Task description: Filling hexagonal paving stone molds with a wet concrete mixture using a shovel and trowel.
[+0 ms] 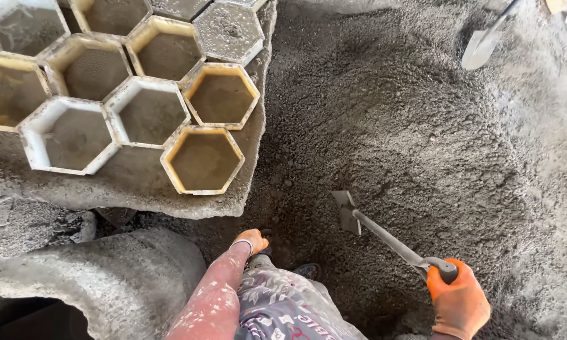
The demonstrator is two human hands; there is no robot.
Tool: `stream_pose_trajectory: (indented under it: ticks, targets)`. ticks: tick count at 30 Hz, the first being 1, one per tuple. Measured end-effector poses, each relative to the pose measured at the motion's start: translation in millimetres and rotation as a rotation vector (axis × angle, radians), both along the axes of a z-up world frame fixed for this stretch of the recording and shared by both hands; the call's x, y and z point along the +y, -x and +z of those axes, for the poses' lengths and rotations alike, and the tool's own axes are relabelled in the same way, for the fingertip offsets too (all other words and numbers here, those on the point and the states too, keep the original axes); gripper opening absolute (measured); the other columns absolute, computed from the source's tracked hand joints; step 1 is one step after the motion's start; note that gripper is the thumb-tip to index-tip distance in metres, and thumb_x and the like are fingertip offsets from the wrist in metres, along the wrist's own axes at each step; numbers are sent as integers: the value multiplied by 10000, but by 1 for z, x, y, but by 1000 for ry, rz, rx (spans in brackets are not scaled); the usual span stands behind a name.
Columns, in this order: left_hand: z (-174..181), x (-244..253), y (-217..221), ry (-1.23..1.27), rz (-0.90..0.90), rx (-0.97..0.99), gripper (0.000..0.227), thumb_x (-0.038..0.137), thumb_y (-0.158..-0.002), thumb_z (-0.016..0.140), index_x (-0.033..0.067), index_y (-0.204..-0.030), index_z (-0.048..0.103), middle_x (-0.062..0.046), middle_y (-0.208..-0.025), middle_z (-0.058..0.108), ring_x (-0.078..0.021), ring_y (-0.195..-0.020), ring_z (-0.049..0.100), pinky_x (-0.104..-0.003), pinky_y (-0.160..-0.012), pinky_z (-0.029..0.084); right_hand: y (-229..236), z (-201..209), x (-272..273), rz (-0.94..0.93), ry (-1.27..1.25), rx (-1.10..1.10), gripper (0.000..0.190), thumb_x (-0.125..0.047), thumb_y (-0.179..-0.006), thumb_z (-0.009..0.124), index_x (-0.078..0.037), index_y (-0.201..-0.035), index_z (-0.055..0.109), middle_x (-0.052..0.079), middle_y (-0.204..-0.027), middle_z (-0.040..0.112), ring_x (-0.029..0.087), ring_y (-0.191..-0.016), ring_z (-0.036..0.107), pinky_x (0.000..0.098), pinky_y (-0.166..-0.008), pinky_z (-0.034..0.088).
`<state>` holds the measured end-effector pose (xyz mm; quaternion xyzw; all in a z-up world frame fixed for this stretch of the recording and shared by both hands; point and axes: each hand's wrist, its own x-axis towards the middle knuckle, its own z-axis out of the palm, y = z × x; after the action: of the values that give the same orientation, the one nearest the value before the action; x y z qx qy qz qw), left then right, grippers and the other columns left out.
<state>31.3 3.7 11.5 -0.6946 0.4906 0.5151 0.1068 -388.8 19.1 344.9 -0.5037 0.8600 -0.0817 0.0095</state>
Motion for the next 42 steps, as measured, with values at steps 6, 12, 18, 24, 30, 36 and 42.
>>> stream_pose_trajectory:
  ticks: [6, 12, 18, 24, 30, 36, 42]
  targets:
    - [9, 8, 14, 54, 30, 7, 450, 422, -864, 651, 84, -1148, 740, -201, -1230, 696, -384, -1194, 639, -457, -1024, 509, 15, 3, 1, 17, -16, -54, 390, -448, -844, 761, -217, -1158, 772, 94, -911, 755, 321, -897, 728, 435, -792, 556]
    - [-12, 23, 53, 76, -41, -22, 472, 404, -847, 638, 63, -1155, 745, -219, -1226, 680, -371, -1201, 641, -434, -1038, 506, 50, 4, -6, 44, -69, -103, 411, -445, -812, 753, -213, -1151, 755, 103, -945, 764, 328, -914, 728, 451, -803, 555]
    - [0, 29, 111, 120, -80, 26, 487, 416, -843, 646, 58, -1164, 726, -207, -1214, 699, -357, -1185, 651, -440, -1030, 506, 62, 17, 0, 84, -47, -102, 353, -430, -873, 709, -215, -1150, 747, 90, -995, 763, 331, -936, 722, 462, -801, 552]
    - [41, 33, 150, 177, -22, -1, 490, 422, -845, 652, 92, -1204, 706, -181, -1193, 715, -346, -1158, 665, -440, -1014, 512, 79, 18, 2, 208, 16, -97, 410, -437, -865, 705, -197, -1197, 724, 110, -1007, 751, 349, -910, 713, 466, -778, 557]
    - [43, 41, 164, 215, 94, -137, 517, 437, -865, 644, 139, -1287, 661, -170, -1235, 711, -333, -1181, 666, -425, -1037, 509, 97, 19, 2, 220, 11, -169, 397, -418, -870, 702, -189, -1194, 715, 103, -992, 757, 338, -899, 721, 460, -764, 561]
    - [84, 34, 172, 180, 61, -188, 533, 440, -877, 641, 155, -1328, 638, -164, -1305, 671, -326, -1244, 625, -426, -1070, 477, 113, 16, 9, 243, 95, -160, 411, -397, -843, 715, -172, -1187, 709, 105, -973, 748, 341, -868, 714, 466, -730, 557]
    - [29, 30, 180, 223, -13, -174, 558, 446, -859, 680, 144, -1326, 636, -155, -1310, 671, -320, -1253, 623, -407, -1082, 472, 115, 22, 12, 189, 6, -165, 372, -410, -865, 708, -206, -1176, 717, 90, -967, 750, 328, -872, 718, 457, -748, 566]
